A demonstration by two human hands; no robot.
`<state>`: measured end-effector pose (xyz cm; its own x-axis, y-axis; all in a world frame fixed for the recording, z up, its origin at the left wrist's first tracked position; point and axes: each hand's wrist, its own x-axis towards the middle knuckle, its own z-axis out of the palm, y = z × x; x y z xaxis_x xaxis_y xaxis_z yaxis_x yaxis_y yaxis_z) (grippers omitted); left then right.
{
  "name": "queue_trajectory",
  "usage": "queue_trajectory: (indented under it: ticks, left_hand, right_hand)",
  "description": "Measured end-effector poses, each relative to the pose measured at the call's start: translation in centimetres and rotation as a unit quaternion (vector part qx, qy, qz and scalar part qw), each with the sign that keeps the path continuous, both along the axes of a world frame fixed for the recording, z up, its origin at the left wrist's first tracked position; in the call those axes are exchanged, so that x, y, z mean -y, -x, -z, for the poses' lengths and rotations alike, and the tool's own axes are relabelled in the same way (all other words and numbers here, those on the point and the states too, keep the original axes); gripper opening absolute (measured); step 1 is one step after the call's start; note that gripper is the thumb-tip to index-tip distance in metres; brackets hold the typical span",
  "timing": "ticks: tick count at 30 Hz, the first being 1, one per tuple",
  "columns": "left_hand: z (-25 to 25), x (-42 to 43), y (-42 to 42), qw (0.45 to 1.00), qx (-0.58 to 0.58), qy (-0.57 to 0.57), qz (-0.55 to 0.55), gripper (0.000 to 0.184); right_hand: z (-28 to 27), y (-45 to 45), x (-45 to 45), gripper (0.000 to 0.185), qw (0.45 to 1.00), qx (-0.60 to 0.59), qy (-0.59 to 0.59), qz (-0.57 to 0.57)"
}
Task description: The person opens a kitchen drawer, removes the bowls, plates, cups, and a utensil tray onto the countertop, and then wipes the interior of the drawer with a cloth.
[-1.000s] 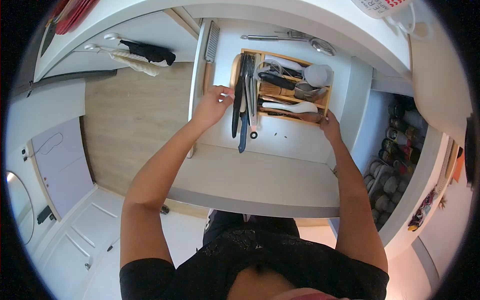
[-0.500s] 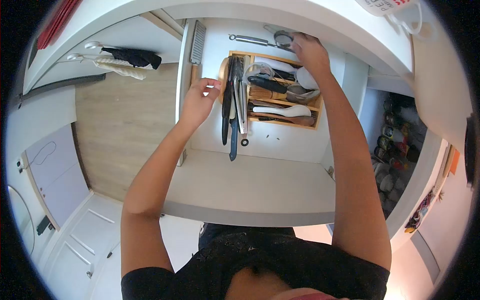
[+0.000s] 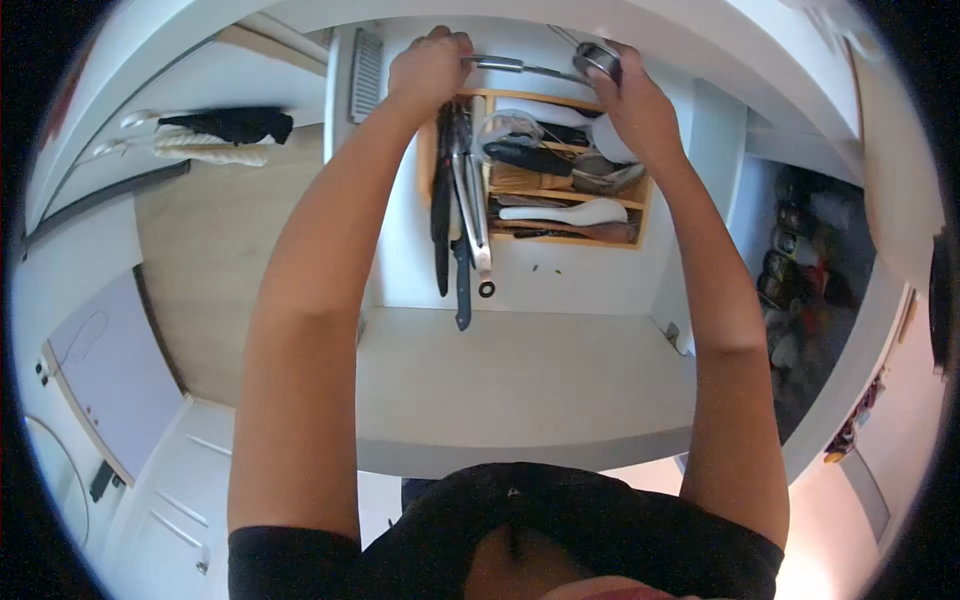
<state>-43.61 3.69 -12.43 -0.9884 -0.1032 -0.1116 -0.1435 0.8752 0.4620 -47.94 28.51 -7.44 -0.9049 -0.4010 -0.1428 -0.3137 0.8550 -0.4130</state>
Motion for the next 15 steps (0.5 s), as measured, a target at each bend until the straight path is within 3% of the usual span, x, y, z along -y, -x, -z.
queue_trajectory:
  ticks: [1, 2, 4, 5, 7, 13, 15]
  left_hand:
    - [0.4, -0.4, 0.8, 0.997, 0.022, 0.058, 0.040, 0.024]
    - [0.8, -1.0, 1.6, 0.989, 0.041, 0.117, 0.080, 0.026]
    - [2.1, -1.8, 3.0, 0.983, 0.044, 0.149, 0.094, 0.028]
    - [2.8, -2.1, 3.5, 0.976, 0.048, 0.187, 0.102, 0.031]
    - [4.4, -2.4, 3.8, 0.971, 0.038, 0.203, 0.122, 0.033]
    - [7.8, -2.4, 4.6, 0.956, -0.001, 0.211, 0.204, 0.035]
    - [8.2, -2.5, 4.9, 0.952, 0.002, 0.219, 0.214, 0.034]
  right_hand:
    - [-1.0, -1.1, -1.4, 0.041, 0.994, 0.034, 0.103, 0.021]
    - [-1.2, -2.0, -3.0, 0.041, 0.994, 0.033, 0.098, 0.027]
    - [-1.1, -3.5, -5.9, 0.042, 0.934, 0.167, 0.293, 0.117]
    - [-1.3, -3.9, -7.0, 0.042, 0.935, 0.166, 0.289, 0.124]
    - [-1.8, -4.6, -8.4, 0.040, 0.864, 0.332, 0.310, 0.216]
    - [2.1, -6.5, -7.2, 0.033, 0.940, 0.193, 0.236, 0.154]
    - [2.6, -7.0, -5.6, 0.033, 0.934, 0.185, 0.265, 0.154]
